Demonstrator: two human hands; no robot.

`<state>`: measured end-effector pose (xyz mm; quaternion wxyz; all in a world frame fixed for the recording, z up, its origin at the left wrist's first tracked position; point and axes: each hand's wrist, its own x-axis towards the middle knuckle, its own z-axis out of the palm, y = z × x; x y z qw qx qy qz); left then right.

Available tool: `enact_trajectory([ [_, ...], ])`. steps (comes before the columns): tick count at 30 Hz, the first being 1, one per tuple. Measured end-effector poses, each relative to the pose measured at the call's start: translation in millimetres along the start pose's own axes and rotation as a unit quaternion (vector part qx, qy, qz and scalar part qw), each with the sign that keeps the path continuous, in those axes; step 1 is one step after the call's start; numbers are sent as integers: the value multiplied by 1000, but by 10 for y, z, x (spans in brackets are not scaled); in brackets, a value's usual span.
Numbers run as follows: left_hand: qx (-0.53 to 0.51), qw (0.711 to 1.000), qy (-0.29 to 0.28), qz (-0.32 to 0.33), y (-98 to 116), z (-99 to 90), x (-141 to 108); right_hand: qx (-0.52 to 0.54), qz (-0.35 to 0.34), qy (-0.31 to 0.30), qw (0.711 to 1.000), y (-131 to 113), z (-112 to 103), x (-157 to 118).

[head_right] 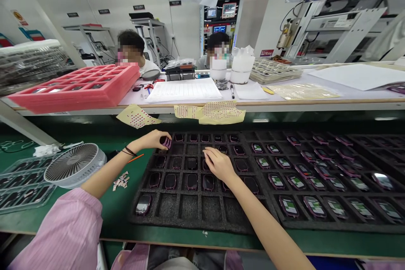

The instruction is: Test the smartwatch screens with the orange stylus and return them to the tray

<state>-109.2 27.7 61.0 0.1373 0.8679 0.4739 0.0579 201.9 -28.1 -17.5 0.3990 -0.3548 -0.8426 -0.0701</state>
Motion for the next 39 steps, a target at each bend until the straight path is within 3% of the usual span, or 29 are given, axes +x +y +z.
enact_trajectory([
  [4,58,997,-40,-35,-105,24,-89,-1,-6,1,1000,-4,4,-8],
  [8,45,994,-82,-63,-180,144,-103,3,-11,-2,1000,-5,13,-21],
  [13,30,989,-130,-70,-193,144,-75,6,-19,-16,1000,-24,24,-22],
  [23,98,990,-89,-41,-167,199,-46,98,43,-49,993,-66,46,-12],
  [27,83,995,-45,-31,-172,219,-125,191,119,-46,973,-80,51,3],
  [30,35,998,22,-40,-105,184,-219,324,243,-29,914,-146,132,85],
  [33,-11,996,85,-21,141,137,-321,499,359,-29,789,-348,292,239],
  [36,-33,994,104,11,534,176,-436,613,406,-92,671,-670,459,387],
  [37,-33,994,106,13,671,219,-477,627,409,-112,654,-782,505,417],
  [39,-10,995,95,2,913,340,-562,623,408,-134,654,-982,578,443],
])
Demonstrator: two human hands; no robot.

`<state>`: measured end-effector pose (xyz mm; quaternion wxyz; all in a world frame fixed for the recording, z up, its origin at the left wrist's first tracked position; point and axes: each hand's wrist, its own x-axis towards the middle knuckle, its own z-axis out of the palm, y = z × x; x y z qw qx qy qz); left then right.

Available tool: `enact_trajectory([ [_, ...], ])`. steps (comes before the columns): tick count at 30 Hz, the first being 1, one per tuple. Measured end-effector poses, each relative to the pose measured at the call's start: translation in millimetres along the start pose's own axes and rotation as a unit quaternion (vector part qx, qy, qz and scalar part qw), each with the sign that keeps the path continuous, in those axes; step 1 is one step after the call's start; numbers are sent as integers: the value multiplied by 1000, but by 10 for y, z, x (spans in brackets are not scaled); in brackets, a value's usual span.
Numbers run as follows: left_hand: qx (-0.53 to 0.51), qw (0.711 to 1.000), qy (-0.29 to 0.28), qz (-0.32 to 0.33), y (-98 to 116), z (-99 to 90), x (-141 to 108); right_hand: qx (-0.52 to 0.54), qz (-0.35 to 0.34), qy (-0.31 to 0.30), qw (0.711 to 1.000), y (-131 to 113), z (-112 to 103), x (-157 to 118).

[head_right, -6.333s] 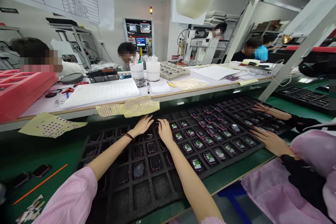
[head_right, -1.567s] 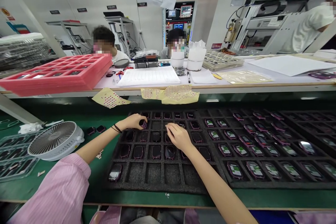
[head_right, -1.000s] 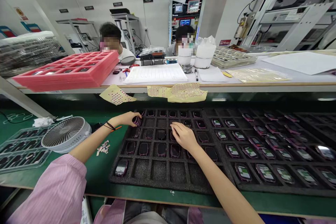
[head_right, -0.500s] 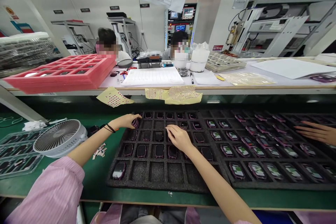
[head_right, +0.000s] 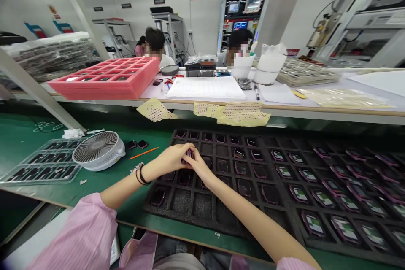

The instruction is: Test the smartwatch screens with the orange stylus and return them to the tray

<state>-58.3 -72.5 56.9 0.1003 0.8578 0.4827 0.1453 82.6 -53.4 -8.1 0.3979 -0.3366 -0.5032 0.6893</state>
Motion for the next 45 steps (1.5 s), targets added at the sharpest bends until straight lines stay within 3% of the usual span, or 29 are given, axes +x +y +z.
enact_trajectory([
  [3,50,998,12,-35,217,149,-168,-48,-11,22,999,76,203,-36],
  [6,9,998,38,-48,195,129,-372,-44,17,20,999,86,305,-66],
  [9,-72,992,75,-74,-90,-50,-692,15,98,-14,995,32,312,-88],
  [12,-35,972,111,-202,-530,-136,-1149,85,141,-21,986,-15,231,-105],
  [14,11,953,130,-272,-792,-32,-1470,124,152,-14,981,-20,167,-115],
  [18,32,925,150,-347,-1040,458,-1866,151,158,-23,976,8,112,-123],
  [22,80,921,194,-329,-1035,870,-1795,148,152,-32,977,38,123,-121],
  [27,79,927,211,-301,-1037,996,-1381,156,153,-27,975,45,105,-140],
  [32,2,929,212,-302,-1083,801,-1099,156,150,-28,976,37,101,-164],
  [34,-8,930,208,-302,-1105,661,-1091,159,149,-35,975,36,100,-167],
  [38,27,940,144,-307,-1157,441,-1163,163,152,-46,974,50,77,-159],
  [45,80,947,86,-299,-1192,382,-1130,169,156,-59,972,119,21,-148],
])
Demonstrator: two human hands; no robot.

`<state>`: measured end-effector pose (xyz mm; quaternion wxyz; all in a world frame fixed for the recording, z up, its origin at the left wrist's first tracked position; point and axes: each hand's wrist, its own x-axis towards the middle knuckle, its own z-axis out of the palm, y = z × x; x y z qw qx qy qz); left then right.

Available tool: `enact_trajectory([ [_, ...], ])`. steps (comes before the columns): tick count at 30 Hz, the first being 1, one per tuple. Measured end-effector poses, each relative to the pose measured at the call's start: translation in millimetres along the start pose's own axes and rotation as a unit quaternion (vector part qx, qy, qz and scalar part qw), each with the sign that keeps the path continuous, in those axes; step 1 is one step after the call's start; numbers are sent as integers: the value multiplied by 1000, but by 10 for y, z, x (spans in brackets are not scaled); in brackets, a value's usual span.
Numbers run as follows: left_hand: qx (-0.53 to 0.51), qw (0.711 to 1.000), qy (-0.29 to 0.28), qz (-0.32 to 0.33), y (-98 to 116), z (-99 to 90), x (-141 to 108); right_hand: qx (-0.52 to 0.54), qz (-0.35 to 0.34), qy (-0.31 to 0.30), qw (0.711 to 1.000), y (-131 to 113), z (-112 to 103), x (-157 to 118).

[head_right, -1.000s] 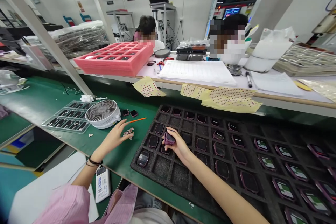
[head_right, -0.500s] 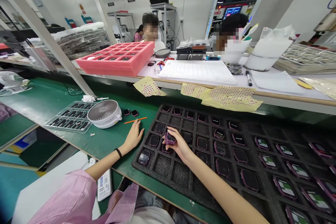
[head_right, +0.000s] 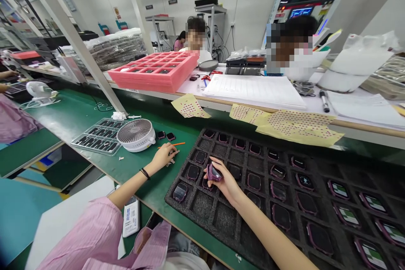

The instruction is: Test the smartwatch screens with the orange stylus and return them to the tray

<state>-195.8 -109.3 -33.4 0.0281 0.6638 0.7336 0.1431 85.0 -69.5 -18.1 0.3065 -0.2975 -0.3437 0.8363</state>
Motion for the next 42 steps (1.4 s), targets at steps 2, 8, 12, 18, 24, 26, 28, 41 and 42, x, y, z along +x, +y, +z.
enact_trajectory([
  [2,24,999,-10,25,22,-15,24,2,1,-1,1000,8,-10,4],
  [8,76,992,-14,98,65,-129,85,-6,-4,-12,1000,-4,-5,7],
  [12,83,989,12,125,167,-274,94,23,2,-18,1000,-38,0,8],
  [18,-24,956,73,283,675,-459,-23,80,17,-44,996,-83,-18,29],
  [24,69,879,52,469,1099,-553,-32,107,17,-79,991,-93,-25,24],
  [26,132,848,53,510,1131,-586,-7,117,18,-80,990,-98,-23,18],
  [28,175,828,59,529,1126,-611,13,126,23,-82,988,-105,-21,16],
  [41,234,799,72,549,1099,-592,43,159,28,-83,983,-92,-42,31],
  [42,228,796,75,556,1118,-599,44,158,27,-82,984,-88,-46,36],
])
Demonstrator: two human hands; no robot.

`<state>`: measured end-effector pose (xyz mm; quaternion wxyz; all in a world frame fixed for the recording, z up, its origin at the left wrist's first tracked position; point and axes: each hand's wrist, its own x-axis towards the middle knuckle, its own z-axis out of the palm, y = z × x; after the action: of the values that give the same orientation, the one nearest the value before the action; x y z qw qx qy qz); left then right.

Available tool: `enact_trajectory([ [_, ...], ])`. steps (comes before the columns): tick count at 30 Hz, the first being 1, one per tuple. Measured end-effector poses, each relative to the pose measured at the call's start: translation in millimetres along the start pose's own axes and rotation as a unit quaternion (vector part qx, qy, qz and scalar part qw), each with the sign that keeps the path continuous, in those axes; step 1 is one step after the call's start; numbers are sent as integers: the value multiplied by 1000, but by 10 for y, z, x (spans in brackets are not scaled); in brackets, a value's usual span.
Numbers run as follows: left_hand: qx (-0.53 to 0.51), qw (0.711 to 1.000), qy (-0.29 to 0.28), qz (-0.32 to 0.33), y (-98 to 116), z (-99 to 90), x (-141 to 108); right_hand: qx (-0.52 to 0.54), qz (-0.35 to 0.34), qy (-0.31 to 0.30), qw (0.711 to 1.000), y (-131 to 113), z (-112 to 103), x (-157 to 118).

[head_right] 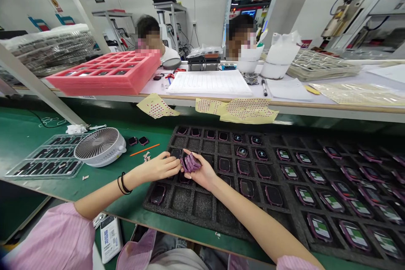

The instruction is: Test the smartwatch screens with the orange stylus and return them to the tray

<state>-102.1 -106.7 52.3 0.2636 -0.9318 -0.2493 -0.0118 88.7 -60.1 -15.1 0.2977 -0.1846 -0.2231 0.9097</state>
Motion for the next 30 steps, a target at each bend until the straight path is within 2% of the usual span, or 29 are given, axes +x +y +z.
enact_trajectory([
  [7,-33,998,3,59,-16,-8,43,-26,7,1,1000,26,-4,11],
  [11,-160,987,4,32,-88,4,26,-43,16,-29,999,22,14,-5],
  [14,-303,953,20,-15,-142,-2,14,-57,32,-63,996,22,24,-24],
  [18,-485,872,29,-59,-150,-45,-1,-63,67,-122,988,52,29,-44],
  [22,-578,809,31,-101,-116,-49,-37,-61,92,-155,982,102,55,-70],
  [26,-615,776,31,-136,-69,4,-60,-59,92,-129,986,184,85,-103],
  [30,-618,772,15,-145,-55,64,-81,-59,92,-81,991,259,111,-127],
])
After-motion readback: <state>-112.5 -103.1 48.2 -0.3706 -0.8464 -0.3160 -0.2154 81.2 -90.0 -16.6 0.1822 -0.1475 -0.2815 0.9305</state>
